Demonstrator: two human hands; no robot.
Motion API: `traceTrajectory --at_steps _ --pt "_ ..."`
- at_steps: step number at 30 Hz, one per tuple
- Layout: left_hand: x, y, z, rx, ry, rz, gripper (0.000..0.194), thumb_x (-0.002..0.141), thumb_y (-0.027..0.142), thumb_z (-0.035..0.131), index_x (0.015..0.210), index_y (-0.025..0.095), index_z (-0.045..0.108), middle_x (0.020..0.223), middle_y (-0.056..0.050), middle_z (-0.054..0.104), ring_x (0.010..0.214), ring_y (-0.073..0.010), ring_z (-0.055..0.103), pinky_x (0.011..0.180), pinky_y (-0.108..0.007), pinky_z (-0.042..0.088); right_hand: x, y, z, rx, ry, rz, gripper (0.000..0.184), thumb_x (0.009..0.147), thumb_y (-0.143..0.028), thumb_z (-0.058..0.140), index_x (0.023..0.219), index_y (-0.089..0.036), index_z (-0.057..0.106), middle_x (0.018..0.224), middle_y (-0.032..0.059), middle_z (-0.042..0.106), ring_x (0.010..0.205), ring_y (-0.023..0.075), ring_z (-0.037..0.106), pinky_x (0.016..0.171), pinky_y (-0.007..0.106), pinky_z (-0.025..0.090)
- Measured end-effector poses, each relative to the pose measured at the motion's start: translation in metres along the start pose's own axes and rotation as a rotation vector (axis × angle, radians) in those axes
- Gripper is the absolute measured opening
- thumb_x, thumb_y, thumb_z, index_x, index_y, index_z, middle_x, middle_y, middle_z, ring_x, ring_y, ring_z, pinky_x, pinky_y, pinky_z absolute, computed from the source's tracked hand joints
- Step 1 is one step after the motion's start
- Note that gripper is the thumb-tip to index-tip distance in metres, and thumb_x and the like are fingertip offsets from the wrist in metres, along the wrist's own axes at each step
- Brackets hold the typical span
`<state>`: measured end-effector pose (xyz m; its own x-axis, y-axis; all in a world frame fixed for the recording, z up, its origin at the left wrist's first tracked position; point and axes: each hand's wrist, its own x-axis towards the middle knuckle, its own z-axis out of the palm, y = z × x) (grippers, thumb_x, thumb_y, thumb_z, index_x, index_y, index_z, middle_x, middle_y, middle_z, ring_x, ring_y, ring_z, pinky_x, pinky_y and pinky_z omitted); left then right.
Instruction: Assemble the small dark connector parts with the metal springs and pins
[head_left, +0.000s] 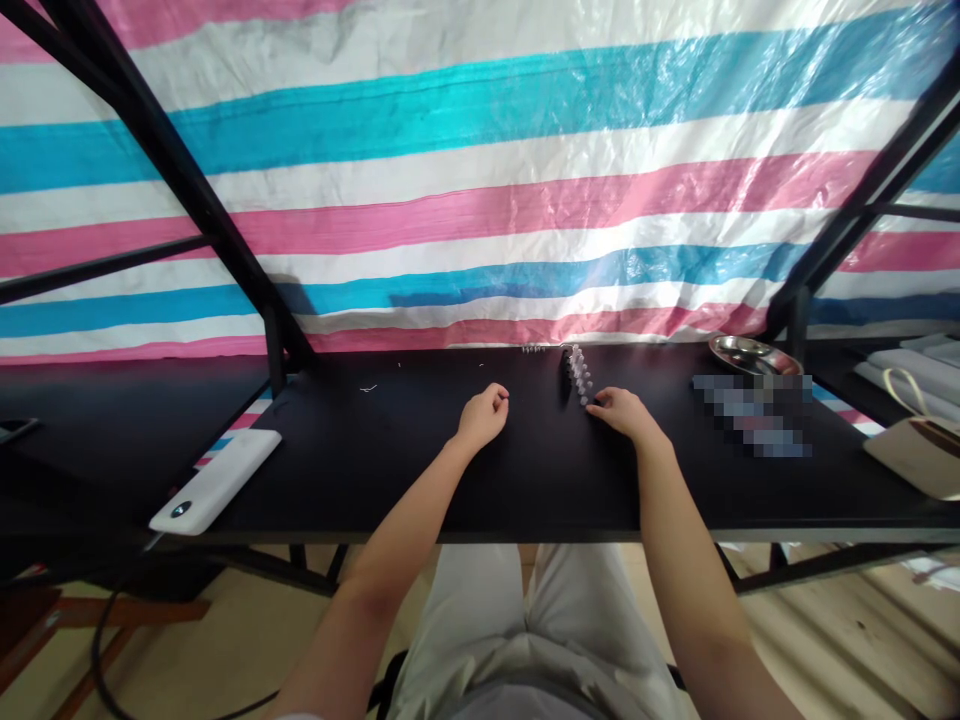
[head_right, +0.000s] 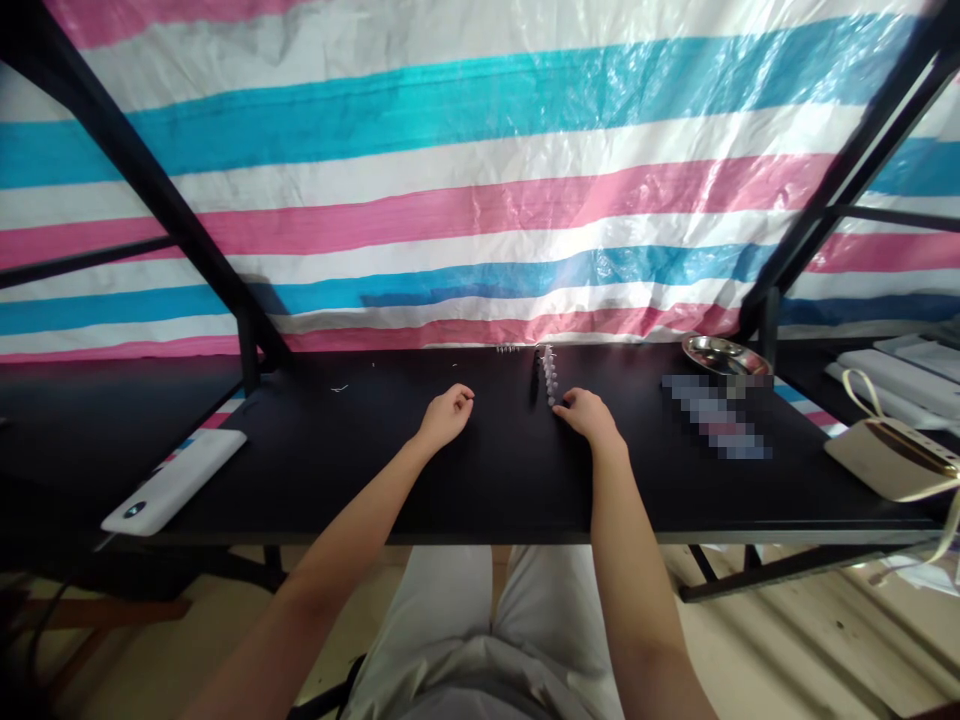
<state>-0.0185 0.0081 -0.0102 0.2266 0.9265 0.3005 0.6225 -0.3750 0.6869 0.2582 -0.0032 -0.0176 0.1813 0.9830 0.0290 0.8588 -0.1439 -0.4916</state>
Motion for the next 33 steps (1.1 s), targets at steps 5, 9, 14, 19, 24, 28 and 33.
traceTrajectory --at_steps 5,9,14,19,24,28,33 --pt "-0.007 0.008 0.001 0.282 -0.022 0.13 0.022 0.081 0.019 0.043 0.099 0.021 0.055 0.084 -0.003 0.062 0.08 -0.0174 0.055 0.066 -0.028 0.043 -0.001 0.001 0.0 0.005 0.006 -0.012 0.035 0.07 -0.038 0.063 0.097 -0.015 0.064 0.084 0.0064 0.066 0.077 0.0179 0.061 0.067 0.025 0.043" --pt "-0.011 0.022 0.007 0.379 -0.064 0.264 0.034 0.083 0.02 0.04 0.116 0.017 0.048 0.107 -0.008 0.058 0.096 -0.0203 0.052 0.08 -0.033 0.043 -0.001 0.0 0.001 -0.01 0.019 -0.025 0.034 0.071 -0.038 0.062 0.096 -0.016 0.064 0.083 0.0059 0.066 0.076 0.0176 0.06 0.065 0.025 0.042" --pt "-0.01 0.037 0.022 0.453 -0.228 0.43 0.052 0.086 0.028 0.039 0.136 0.02 0.028 0.13 -0.01 0.045 0.11 -0.0224 0.046 0.086 -0.037 0.04 0.001 0.0 0.003 -0.024 0.02 -0.019 0.032 0.07 -0.038 0.063 0.095 -0.017 0.064 0.081 0.005 0.066 0.075 0.0175 0.06 0.064 0.024 0.042" --pt "0.004 0.042 0.038 0.493 -0.187 0.555 0.05 0.089 0.027 0.033 0.138 0.021 0.025 0.138 -0.01 0.037 0.116 -0.0216 0.043 0.089 -0.036 0.038 0.004 0.002 0.006 -0.035 0.023 -0.028 0.032 0.071 -0.038 0.062 0.095 -0.017 0.063 0.082 0.0051 0.065 0.075 0.0171 0.06 0.065 0.024 0.042" --pt "0.026 0.042 0.046 0.513 -0.121 0.69 0.045 0.089 0.021 0.029 0.134 0.018 0.032 0.136 -0.011 0.041 0.115 -0.0193 0.045 0.09 -0.035 0.037 0.003 0.001 0.005 -0.045 0.021 -0.031 0.033 0.071 -0.04 0.061 0.096 -0.018 0.063 0.083 0.0047 0.065 0.076 0.0171 0.06 0.064 0.024 0.041" --pt "0.039 0.04 0.05 0.491 -0.077 0.758 0.044 0.089 0.018 0.028 0.132 0.016 0.035 0.135 -0.012 0.043 0.114 -0.019 0.046 0.09 -0.035 0.036 0.0 -0.003 0.003 -0.052 0.009 -0.029 0.033 0.072 -0.039 0.06 0.098 -0.018 0.062 0.082 0.0046 0.065 0.076 0.0174 0.06 0.064 0.025 0.04" --pt "0.045 0.039 0.053 0.435 -0.041 0.732 0.044 0.088 0.016 0.028 0.131 0.017 0.038 0.134 -0.012 0.043 0.114 -0.0198 0.046 0.09 -0.035 0.036 -0.002 -0.006 0.001 -0.064 0.006 -0.033 0.032 0.073 -0.038 0.06 0.098 -0.018 0.062 0.083 0.0051 0.066 0.076 0.0174 0.059 0.064 0.025 0.04"
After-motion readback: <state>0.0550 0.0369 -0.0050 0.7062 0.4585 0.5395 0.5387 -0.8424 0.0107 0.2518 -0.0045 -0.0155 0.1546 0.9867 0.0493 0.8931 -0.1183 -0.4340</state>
